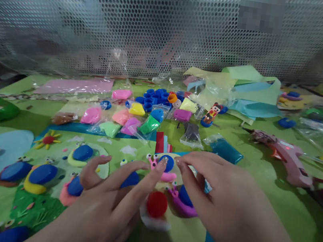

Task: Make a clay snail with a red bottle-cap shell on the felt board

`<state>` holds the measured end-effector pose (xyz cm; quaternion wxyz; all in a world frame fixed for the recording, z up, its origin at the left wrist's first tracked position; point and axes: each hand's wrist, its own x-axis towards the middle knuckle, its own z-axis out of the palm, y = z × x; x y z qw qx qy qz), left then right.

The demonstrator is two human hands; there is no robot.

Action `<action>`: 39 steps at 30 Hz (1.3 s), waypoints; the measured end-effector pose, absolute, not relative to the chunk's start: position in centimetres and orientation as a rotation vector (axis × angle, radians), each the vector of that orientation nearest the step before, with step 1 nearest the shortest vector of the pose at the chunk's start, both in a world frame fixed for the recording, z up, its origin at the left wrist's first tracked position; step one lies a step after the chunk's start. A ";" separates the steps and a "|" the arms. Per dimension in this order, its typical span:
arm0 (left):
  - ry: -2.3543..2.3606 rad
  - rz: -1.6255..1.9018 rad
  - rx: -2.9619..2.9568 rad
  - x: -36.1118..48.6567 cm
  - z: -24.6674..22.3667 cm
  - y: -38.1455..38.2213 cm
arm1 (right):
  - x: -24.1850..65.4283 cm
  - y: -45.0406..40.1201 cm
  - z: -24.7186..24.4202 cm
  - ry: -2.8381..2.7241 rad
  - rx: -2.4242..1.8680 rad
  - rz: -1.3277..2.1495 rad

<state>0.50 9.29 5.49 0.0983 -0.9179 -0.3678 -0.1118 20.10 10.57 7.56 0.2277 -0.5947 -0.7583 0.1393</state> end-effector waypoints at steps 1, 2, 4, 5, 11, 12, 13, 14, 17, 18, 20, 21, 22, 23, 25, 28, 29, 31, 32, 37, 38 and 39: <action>-1.103 -0.369 -2.692 0.4 5.6 9.3 | 20.1 10.6 7.6 -2.096 -1.644 0.387; -1.125 -0.411 -2.659 0.2 5.7 9.4 | 20.2 10.7 7.7 -2.102 -1.653 0.385; -1.171 -0.510 -2.599 -0.2 6.0 9.5 | 20.5 10.9 8.0 -2.096 -1.689 0.364; -1.169 -0.592 -2.558 -0.4 6.2 9.7 | 20.7 11.0 8.2 -2.080 -1.712 0.342; -1.141 -0.821 -2.394 -1.8 8.3 10.3 | 22.5 12.2 9.2 -1.901 -1.941 0.193; -1.142 -0.831 -2.367 -2.0 8.7 10.3 | 22.8 12.5 9.2 -1.877 -1.969 0.176; -1.154 -0.871 -2.301 -2.3 9.2 10.2 | 23.2 12.7 9.2 -1.860 -1.990 0.162; -1.192 -0.929 -2.211 -2.5 9.7 10.1 | 23.6 12.9 9.0 -1.854 -2.007 0.154; -1.255 -1.026 -2.082 -3.1 10.7 10.0 | 24.7 13.6 8.4 -1.937 -2.039 0.201; -1.243 -1.026 -2.094 -3.3 10.8 10.0 | 24.9 13.7 8.2 -1.995 -2.028 0.230; -1.194 -0.996 -2.131 -3.7 11.0 10.2 | 25.1 13.8 7.8 -2.103 -1.999 0.287; -1.182 -0.988 -2.125 -3.9 11.0 10.4 | 25.0 13.8 7.7 -2.143 -1.991 0.312; -1.187 -0.988 -2.105 -4.2 10.9 10.5 | 24.9 13.7 7.6 -2.180 -1.989 0.338; -1.193 -0.986 -2.091 -4.4 10.9 10.7 | 24.7 13.5 7.6 -2.214 -1.992 0.364; -1.227 -1.001 -2.068 -4.9 10.9 10.9 | 24.3 13.2 7.7 -2.275 -2.000 0.406; -1.349 -1.020 -2.027 -5.7 11.0 11.3 | 23.8 12.8 7.7 -2.338 -2.017 0.427; -1.391 -1.011 -2.017 -6.0 11.0 11.4 | 23.8 12.8 7.7 -2.349 -2.028 0.423; -1.450 -0.976 -2.004 -6.5 11.0 11.7 | 23.8 12.9 7.7 -2.359 -2.061 0.410; -1.460 -0.962 -2.002 -6.7 10.9 11.9 | 23.8 12.9 7.6 -2.362 -2.081 0.402; -1.436 -0.972 -1.983 -6.8 10.7 12.3 | 23.9 13.0 7.5 -2.375 -2.209 0.394; -1.427 -0.980 -1.985 -6.7 10.7 12.4 | 23.9 13.0 7.5 -2.376 -2.229 0.396; -1.418 -0.985 -1.991 -6.5 10.6 12.4 | 23.9 12.9 7.6 -2.377 -2.243 0.398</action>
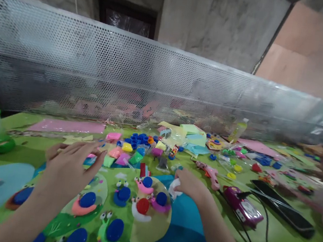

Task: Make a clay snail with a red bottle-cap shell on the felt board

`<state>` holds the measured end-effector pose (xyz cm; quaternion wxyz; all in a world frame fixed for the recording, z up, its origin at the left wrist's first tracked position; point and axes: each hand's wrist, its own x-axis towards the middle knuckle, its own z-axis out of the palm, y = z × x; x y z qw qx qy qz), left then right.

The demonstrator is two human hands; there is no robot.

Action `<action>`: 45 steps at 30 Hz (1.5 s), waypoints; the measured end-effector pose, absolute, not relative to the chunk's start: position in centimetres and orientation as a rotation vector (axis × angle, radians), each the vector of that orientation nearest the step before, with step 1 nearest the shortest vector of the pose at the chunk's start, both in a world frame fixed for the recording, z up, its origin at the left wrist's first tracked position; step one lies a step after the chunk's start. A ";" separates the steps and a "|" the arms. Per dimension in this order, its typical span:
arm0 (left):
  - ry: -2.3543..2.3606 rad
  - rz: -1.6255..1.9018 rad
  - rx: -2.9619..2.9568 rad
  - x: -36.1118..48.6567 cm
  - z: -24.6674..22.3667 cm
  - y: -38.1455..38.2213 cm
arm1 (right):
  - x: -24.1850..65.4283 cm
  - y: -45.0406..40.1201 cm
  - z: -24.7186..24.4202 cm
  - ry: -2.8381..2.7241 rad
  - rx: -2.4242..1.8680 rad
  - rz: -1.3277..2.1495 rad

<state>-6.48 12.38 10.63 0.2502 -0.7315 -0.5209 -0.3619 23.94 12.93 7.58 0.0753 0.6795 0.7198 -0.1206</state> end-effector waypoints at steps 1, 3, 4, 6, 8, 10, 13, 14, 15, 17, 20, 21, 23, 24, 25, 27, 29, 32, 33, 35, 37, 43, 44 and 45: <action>-1.412 -0.988 -2.000 -6.3 10.6 12.4 | 24.0 12.9 7.7 2.150 2.036 -0.363; -1.415 -0.980 -2.025 -6.1 10.5 12.4 | 24.1 12.9 7.8 2.140 2.032 -0.370; -1.425 -0.970 -2.035 -6.1 10.5 12.4 | 24.2 12.9 7.8 2.138 2.035 -0.369; -1.473 -0.950 -2.033 -6.4 10.6 12.5 | 24.5 13.0 7.7 2.142 2.052 -0.357; -1.558 -0.929 -1.992 -6.9 10.8 12.6 | 24.6 13.2 7.4 2.165 2.085 -0.332; -1.647 -0.892 -1.960 -7.3 11.0 12.9 | 24.7 13.6 7.0 2.209 2.132 -0.295; -1.752 -0.817 -1.977 -7.6 11.2 13.3 | 24.4 14.1 6.6 2.307 2.207 -0.212; -1.774 -0.799 -1.996 -7.7 11.3 13.3 | 24.2 14.3 6.5 2.345 2.223 -0.178; -1.789 -0.790 -2.015 -7.6 11.4 13.3 | 24.0 14.5 6.5 2.386 2.230 -0.143; -1.796 -0.790 -2.043 -7.6 11.6 13.1 | 23.5 15.0 6.6 2.464 2.219 -0.061; -1.781 -0.800 -2.053 -7.4 11.9 12.8 | 22.5 16.4 7.3 2.543 2.146 0.084; -1.779 -0.801 -2.048 -7.3 11.9 12.7 | 22.2 17.1 7.7 2.554 2.113 0.128; -1.773 -0.795 -2.045 -7.3 11.9 12.5 | 21.4 18.7 8.5 2.559 2.048 0.197; -1.773 -0.791 -2.041 -7.3 11.9 12.5 | 21.0 19.6 8.9 2.557 2.019 0.222; -1.775 -0.786 -2.032 -7.4 11.9 12.5 | 20.5 20.4 9.2 2.557 1.992 0.239; -1.794 -0.779 -1.999 -7.8 11.8 12.5 | 19.4 21.9 9.7 2.577 1.918 0.245; -1.827 -0.779 -1.950 -8.3 11.8 12.5 | 18.0 22.9 9.6 2.638 1.805 0.217; -1.875 -0.786 -1.873 -9.3 12.0 12.3 | 15.4 23.1 8.7 2.767 1.605 0.177; -1.889 -0.789 -1.850 -9.6 12.1 12.3 | 14.6 22.9 8.4 2.814 1.543 0.175; -1.911 -0.790 -1.810 -10.1 12.4 12.1 | 12.9 22.2 7.9 2.907 1.438 0.186; -1.928 -0.785 -1.778 -10.4 12.7 11.9 | 11.5 21.4 7.7 2.994 1.356 0.198; -1.953 -0.765 -1.712 -11.1 13.1 11.5 | 7.7 20.7 7.2 3.051 1.189 0.136; -1.958 -0.764 -1.700 -11.2 13.1 11.5 | 7.0 20.9 7.0 3.037 1.180 0.122; -1.963 -0.765 -1.686 -11.3 13.2 11.5 | 6.3 21.2 6.7 3.020 1.183 0.110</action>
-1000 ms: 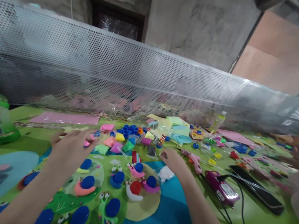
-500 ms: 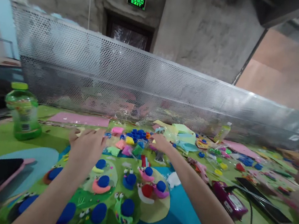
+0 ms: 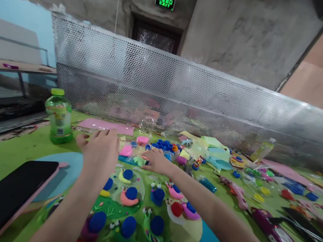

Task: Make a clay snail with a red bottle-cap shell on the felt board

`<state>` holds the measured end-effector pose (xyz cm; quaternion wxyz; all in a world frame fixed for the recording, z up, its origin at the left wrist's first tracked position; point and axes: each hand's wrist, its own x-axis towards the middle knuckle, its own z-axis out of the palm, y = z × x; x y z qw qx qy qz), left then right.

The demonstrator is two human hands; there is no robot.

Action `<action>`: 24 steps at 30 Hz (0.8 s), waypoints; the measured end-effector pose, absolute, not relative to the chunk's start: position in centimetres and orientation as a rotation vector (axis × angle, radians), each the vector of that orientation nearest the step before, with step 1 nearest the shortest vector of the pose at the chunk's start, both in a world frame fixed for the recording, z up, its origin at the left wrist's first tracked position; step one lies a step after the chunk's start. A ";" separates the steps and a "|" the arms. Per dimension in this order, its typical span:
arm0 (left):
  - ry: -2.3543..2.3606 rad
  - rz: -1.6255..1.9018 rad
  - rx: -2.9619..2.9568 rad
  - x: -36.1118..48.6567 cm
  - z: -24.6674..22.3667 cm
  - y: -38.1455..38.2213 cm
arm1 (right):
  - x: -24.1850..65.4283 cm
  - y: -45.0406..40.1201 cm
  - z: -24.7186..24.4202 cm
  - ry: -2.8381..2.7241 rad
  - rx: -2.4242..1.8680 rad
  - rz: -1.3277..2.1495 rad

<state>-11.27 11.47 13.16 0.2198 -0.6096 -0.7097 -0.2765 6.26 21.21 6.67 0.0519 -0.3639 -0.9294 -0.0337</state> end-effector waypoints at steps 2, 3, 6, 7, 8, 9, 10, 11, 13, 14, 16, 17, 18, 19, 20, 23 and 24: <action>-1.972 -0.765 -1.664 -11.5 13.2 11.5 | 4.8 21.9 6.0 -2.831 -1.166 -0.084; -1.974 -0.764 -1.661 -11.6 13.2 11.6 | 4.2 22.2 5.7 -2.824 -1.207 -0.074; -1.979 -0.765 -1.691 -11.8 13.1 11.8 | 2.8 23.1 5.3 -2.788 -1.307 -0.015; -1.978 -0.769 -1.717 -11.8 13.1 11.9 | 2.6 23.3 5.4 -2.774 -1.318 0.017; -1.976 -0.772 -1.755 -11.7 13.0 12.0 | 2.6 23.5 5.6 -2.756 -1.315 0.050; -1.969 -0.773 -1.805 -11.6 12.8 12.2 | 2.8 23.5 5.9 -2.733 -1.300 0.082; -1.955 -0.767 -1.875 -11.3 12.6 12.4 | 3.1 23.4 6.3 -2.701 -1.274 0.112; -1.932 -0.755 -1.961 -11.0 12.4 12.6 | 3.6 23.2 6.8 -2.661 -1.239 0.137; -1.865 -0.728 -2.148 -10.2 12.0 13.0 | 4.8 22.4 7.7 -2.566 -1.159 0.183; -1.822 -0.723 -2.240 -9.7 11.8 13.1 | 5.6 21.8 8.2 -2.516 -1.124 0.205; -1.736 -0.754 -2.398 -8.7 11.6 13.1 | 7.2 20.2 8.8 -2.412 -1.091 0.248; -1.699 -0.793 -2.459 -8.2 11.6 13.0 | 8.1 19.3 9.0 -2.359 -1.092 0.268; -1.668 -0.843 -2.510 -7.7 11.5 12.9 | 8.9 18.3 9.1 -2.306 -1.101 0.286; -1.644 -0.901 -2.550 -7.3 11.5 12.8 | 9.7 17.3 9.1 -2.255 -1.112 0.303; -1.628 -0.959 -2.583 -6.8 11.4 12.6 | 10.5 16.4 9.1 -2.212 -1.122 0.321; -1.609 -1.104 -2.674 -5.5 11.0 12.1 | 12.3 13.8 8.8 -2.133 -1.128 0.380; -1.606 -1.141 -2.710 -5.0 10.8 12.0 | 12.7 13.2 8.6 -2.114 -1.126 0.395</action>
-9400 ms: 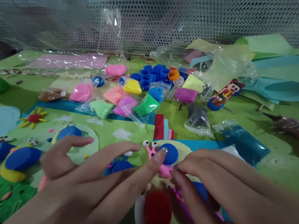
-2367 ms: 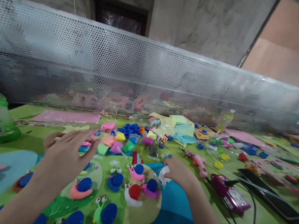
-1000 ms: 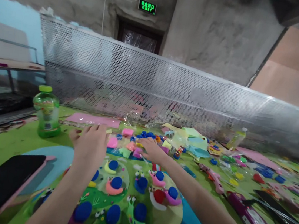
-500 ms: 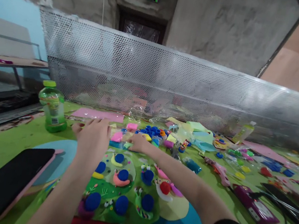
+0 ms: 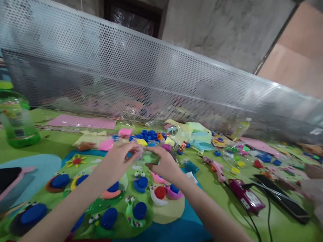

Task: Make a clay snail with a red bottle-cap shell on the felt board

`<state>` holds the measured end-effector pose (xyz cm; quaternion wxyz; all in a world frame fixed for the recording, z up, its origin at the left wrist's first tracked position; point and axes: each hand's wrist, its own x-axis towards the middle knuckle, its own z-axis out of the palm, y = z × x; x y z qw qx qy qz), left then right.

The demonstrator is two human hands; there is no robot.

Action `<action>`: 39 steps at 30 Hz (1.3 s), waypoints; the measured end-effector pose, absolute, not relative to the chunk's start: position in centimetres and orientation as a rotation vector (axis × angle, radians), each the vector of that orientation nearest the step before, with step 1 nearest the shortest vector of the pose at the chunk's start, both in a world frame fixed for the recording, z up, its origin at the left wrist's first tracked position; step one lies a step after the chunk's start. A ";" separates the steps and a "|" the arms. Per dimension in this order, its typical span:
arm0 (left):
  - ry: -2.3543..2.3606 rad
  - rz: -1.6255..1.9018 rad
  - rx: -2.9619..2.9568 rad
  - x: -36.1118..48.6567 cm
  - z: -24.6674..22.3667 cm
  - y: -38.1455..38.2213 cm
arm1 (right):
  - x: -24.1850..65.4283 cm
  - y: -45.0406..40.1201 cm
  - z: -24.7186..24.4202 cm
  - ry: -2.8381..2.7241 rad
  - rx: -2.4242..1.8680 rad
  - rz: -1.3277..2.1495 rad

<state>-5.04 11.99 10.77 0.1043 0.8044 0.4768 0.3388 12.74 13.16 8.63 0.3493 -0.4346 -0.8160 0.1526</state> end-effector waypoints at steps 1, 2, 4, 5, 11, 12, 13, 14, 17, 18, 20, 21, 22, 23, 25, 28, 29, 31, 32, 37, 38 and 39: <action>1.371 1.004 2.342 -4.6 10.5 11.8 | 13.1 12.6 8.5 -2.097 -1.124 0.404; 1.342 1.007 2.313 -4.2 10.3 11.7 | 13.4 12.1 8.3 -2.081 -1.121 0.406; 1.312 1.013 2.258 -3.4 9.9 11.4 | 14.0 11.4 8.0 -2.062 -1.113 0.402; 1.315 1.016 2.231 -3.1 9.8 11.2 | 14.3 11.2 7.8 -2.064 -1.106 0.401; 1.437 1.004 2.105 -2.2 9.7 11.0 | 16.0 11.2 7.1 -2.130 -1.122 0.361; 1.453 0.993 2.092 -2.2 9.8 11.1 | 16.2 11.2 7.1 -2.143 -1.136 0.341; 1.460 0.980 2.078 -2.2 9.8 11.1 | 16.4 11.3 7.1 -2.160 -1.146 0.321; 1.453 0.962 2.066 -2.1 9.7 11.2 | 16.6 11.3 7.2 -2.181 -1.151 0.301; 1.376 0.894 2.037 -2.0 9.6 11.5 | 16.8 11.1 7.5 -2.253 -1.143 0.257; 1.346 0.874 2.029 -1.9 9.5 11.6 | 16.8 11.1 7.6 -2.276 -1.136 0.249; 1.315 0.856 2.016 -1.7 9.4 11.7 | 16.7 10.9 7.7 -2.314 -1.117 0.238; 1.316 0.863 2.011 -1.7 9.3 11.7 | 16.6 10.8 7.7 -2.328 -1.106 0.235; 1.327 0.877 2.007 -1.6 9.2 11.6 | 16.6 10.8 7.7 -2.338 -1.096 0.234; 1.345 0.896 2.002 -1.6 9.2 11.6 | 16.5 10.7 7.7 -2.339 -1.090 0.233; 1.388 0.943 1.993 -1.6 9.0 11.4 | 16.4 10.7 7.6 -2.330 -1.086 0.237; 1.410 1.000 1.979 -1.7 9.1 11.1 | 16.4 10.8 7.5 -2.305 -1.087 0.250; 1.402 1.012 1.974 -1.7 9.2 11.0 | 16.4 10.8 7.5 -2.296 -1.092 0.255; 1.360 1.016 1.960 -1.9 9.4 11.0 | 16.4 10.9 7.6 -2.277 -1.109 0.266; 1.332 1.008 1.951 -2.0 9.6 11.0 | 16.5 10.9 7.7 -2.267 -1.118 0.271; 1.204 0.969 1.899 -2.3 10.4 11.1 | 16.6 10.6 8.2 -2.243 -1.111 0.301; 1.190 0.963 1.894 -2.3 10.4 11.1 | 16.7 10.5 8.3 -2.237 -1.096 0.313; 1.182 0.954 1.896 -2.3 10.5 11.1 | 16.7 10.5 8.4 -2.229 -1.079 0.328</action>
